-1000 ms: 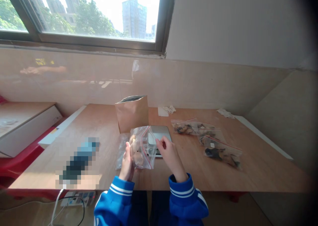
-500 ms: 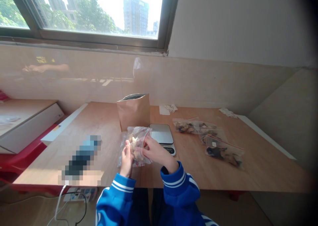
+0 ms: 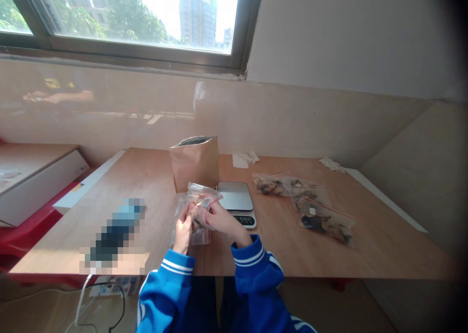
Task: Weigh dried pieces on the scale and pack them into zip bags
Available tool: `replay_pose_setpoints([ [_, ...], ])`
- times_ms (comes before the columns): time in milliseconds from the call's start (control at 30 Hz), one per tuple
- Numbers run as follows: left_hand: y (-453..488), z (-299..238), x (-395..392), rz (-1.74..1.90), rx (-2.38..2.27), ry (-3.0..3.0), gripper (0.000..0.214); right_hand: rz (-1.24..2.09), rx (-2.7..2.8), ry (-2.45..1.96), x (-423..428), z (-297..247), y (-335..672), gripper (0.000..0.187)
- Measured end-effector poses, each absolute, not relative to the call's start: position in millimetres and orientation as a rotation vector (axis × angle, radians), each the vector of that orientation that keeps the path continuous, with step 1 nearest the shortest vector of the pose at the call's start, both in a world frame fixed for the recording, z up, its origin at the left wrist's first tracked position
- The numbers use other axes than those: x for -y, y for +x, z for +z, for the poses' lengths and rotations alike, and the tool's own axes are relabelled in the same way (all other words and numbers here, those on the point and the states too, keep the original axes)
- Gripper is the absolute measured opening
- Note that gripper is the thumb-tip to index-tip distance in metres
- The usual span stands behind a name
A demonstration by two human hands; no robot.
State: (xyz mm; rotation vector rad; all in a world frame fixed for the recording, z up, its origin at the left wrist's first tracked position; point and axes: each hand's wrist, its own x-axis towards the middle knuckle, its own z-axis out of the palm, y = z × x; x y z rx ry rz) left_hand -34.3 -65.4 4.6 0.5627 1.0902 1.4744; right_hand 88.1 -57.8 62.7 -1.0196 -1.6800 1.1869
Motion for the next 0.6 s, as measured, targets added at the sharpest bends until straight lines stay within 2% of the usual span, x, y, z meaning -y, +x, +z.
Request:
replay_pose_setpoints([
  [133,-34,5,66,1.481,-1.046,0.578,0.050,1.261,1.424,-1.047,54,50,78,0.036],
  [267,-33,7,67,1.533,-1.097,0.548,0.036,1.282,1.342,-1.039,50,45,73,0.034],
  [600,-35,14,63,1.417,-1.005,0.344,0.044,1.078,1.317,-1.038,47,32,71,0.018],
])
